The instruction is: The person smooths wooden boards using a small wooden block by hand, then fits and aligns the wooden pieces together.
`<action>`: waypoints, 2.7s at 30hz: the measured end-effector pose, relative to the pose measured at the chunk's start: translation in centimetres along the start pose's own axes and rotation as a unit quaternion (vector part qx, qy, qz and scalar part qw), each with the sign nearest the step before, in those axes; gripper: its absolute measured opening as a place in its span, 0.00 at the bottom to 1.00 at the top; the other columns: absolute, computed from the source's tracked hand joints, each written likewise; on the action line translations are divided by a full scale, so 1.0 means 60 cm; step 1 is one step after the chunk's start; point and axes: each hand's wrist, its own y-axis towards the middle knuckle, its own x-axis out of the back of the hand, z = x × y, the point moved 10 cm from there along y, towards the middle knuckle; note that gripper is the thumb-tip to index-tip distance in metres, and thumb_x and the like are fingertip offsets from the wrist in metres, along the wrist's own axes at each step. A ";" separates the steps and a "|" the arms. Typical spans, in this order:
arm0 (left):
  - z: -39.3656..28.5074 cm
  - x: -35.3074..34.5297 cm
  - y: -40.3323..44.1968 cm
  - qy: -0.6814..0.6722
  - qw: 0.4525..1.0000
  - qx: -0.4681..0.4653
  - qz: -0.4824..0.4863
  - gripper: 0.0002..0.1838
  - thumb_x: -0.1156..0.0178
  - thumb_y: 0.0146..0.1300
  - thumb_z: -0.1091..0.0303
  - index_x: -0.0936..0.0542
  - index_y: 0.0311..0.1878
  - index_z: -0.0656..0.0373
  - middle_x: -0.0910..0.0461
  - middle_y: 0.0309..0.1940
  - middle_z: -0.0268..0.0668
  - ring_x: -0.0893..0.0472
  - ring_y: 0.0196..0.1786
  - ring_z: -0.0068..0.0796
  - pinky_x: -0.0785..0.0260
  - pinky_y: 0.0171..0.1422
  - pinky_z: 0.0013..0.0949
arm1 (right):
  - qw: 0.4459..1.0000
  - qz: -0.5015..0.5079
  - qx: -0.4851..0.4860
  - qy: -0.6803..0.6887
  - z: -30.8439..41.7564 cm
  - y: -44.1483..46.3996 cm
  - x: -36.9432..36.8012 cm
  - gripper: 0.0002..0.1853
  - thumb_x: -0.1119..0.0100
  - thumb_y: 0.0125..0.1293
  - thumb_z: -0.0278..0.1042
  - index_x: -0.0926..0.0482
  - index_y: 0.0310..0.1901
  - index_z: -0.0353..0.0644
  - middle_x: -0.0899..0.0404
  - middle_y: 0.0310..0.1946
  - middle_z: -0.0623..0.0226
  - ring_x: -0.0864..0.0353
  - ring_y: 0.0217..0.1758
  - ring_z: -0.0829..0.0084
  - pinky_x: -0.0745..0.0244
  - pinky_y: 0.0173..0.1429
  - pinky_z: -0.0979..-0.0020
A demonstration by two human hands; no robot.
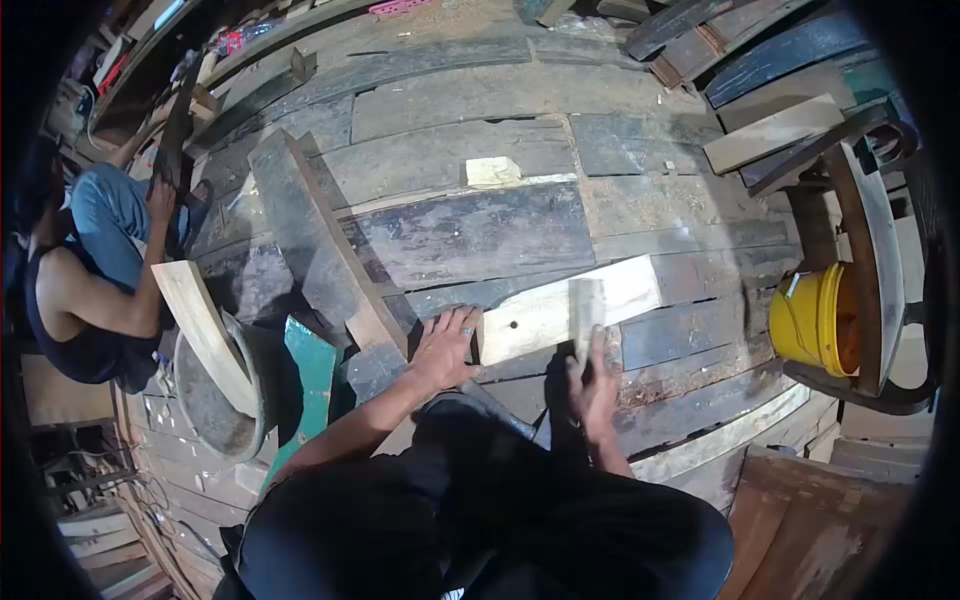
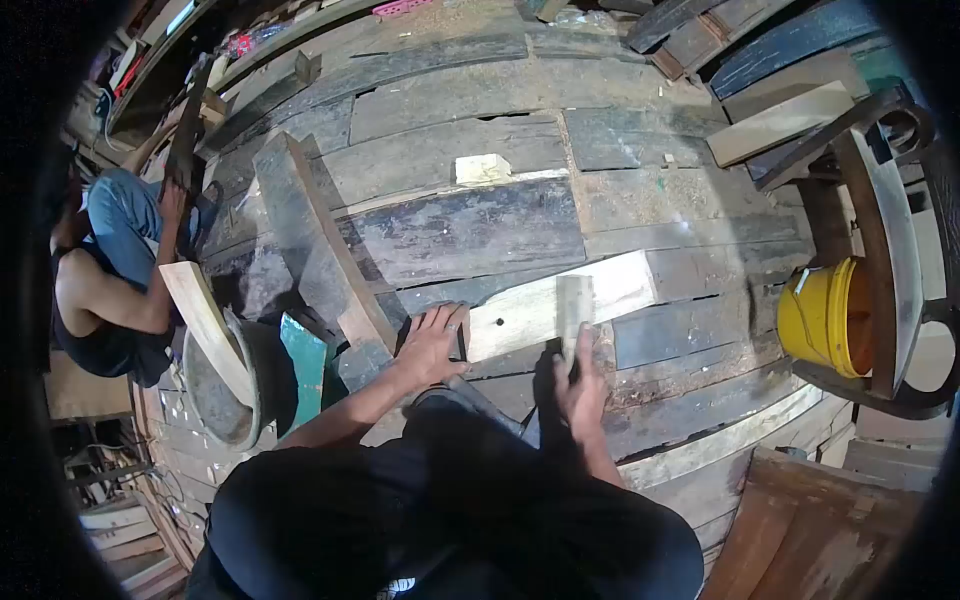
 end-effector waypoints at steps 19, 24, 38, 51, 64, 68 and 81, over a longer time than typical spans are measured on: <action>0.000 0.000 0.001 0.003 1.000 0.007 0.014 0.60 0.19 0.56 0.52 0.43 0.85 0.61 0.35 0.78 0.47 0.38 0.82 0.50 0.44 0.84 0.56 | 0.993 0.102 -0.059 0.011 -0.012 -0.017 -0.025 0.42 0.33 0.73 0.44 0.40 0.86 0.59 0.14 0.40 0.29 0.13 0.43 0.30 0.17 0.47 0.41; 0.001 0.000 0.002 0.002 1.000 0.001 -0.005 0.60 0.19 0.55 0.53 0.43 0.85 0.60 0.36 0.78 0.47 0.38 0.82 0.49 0.45 0.84 0.56 | 0.989 0.115 -0.084 0.030 -0.012 -0.020 -0.033 0.42 0.33 0.74 0.45 0.40 0.86 0.59 0.15 0.40 0.29 0.13 0.43 0.30 0.17 0.48 0.40; 0.002 0.001 0.000 0.005 1.000 -0.010 -0.023 0.59 0.18 0.54 0.52 0.41 0.84 0.61 0.34 0.78 0.48 0.35 0.80 0.52 0.42 0.82 0.55 | 0.931 0.354 -0.011 -0.094 0.041 -0.050 -0.072 0.41 0.36 0.74 0.51 0.41 0.86 0.69 0.18 0.60 0.33 0.11 0.53 0.39 0.14 0.55 0.45; 0.004 -0.001 0.000 -0.009 0.999 -0.015 -0.028 0.59 0.17 0.52 0.50 0.38 0.83 0.61 0.32 0.74 0.48 0.35 0.79 0.52 0.42 0.82 0.54 | 0.984 0.053 -0.157 0.061 -0.078 0.016 0.002 0.42 0.37 0.77 0.48 0.44 0.87 0.56 0.13 0.51 0.32 0.14 0.53 0.30 0.18 0.57 0.42; 0.004 -0.002 0.002 -0.004 1.000 -0.006 -0.015 0.60 0.18 0.54 0.52 0.41 0.84 0.60 0.36 0.79 0.49 0.38 0.83 0.53 0.44 0.84 0.56 | 0.991 0.049 -0.121 0.029 -0.064 0.012 0.013 0.41 0.36 0.78 0.44 0.42 0.87 0.55 0.16 0.53 0.28 0.14 0.55 0.30 0.20 0.56 0.42; 0.004 -0.004 0.002 -0.015 1.000 0.005 -0.001 0.60 0.18 0.54 0.53 0.42 0.85 0.60 0.37 0.80 0.48 0.39 0.83 0.52 0.45 0.84 0.59 | 0.989 0.055 -0.131 0.039 -0.064 0.013 0.013 0.41 0.36 0.78 0.43 0.43 0.87 0.54 0.16 0.54 0.28 0.15 0.56 0.29 0.20 0.57 0.43; 0.002 0.000 0.002 -0.003 1.000 -0.004 -0.013 0.60 0.17 0.52 0.53 0.41 0.84 0.60 0.35 0.78 0.48 0.37 0.82 0.52 0.42 0.81 0.56 | 0.989 0.061 -0.134 0.003 -0.069 0.012 0.010 0.40 0.36 0.78 0.41 0.42 0.87 0.50 0.15 0.53 0.29 0.14 0.57 0.31 0.18 0.58 0.45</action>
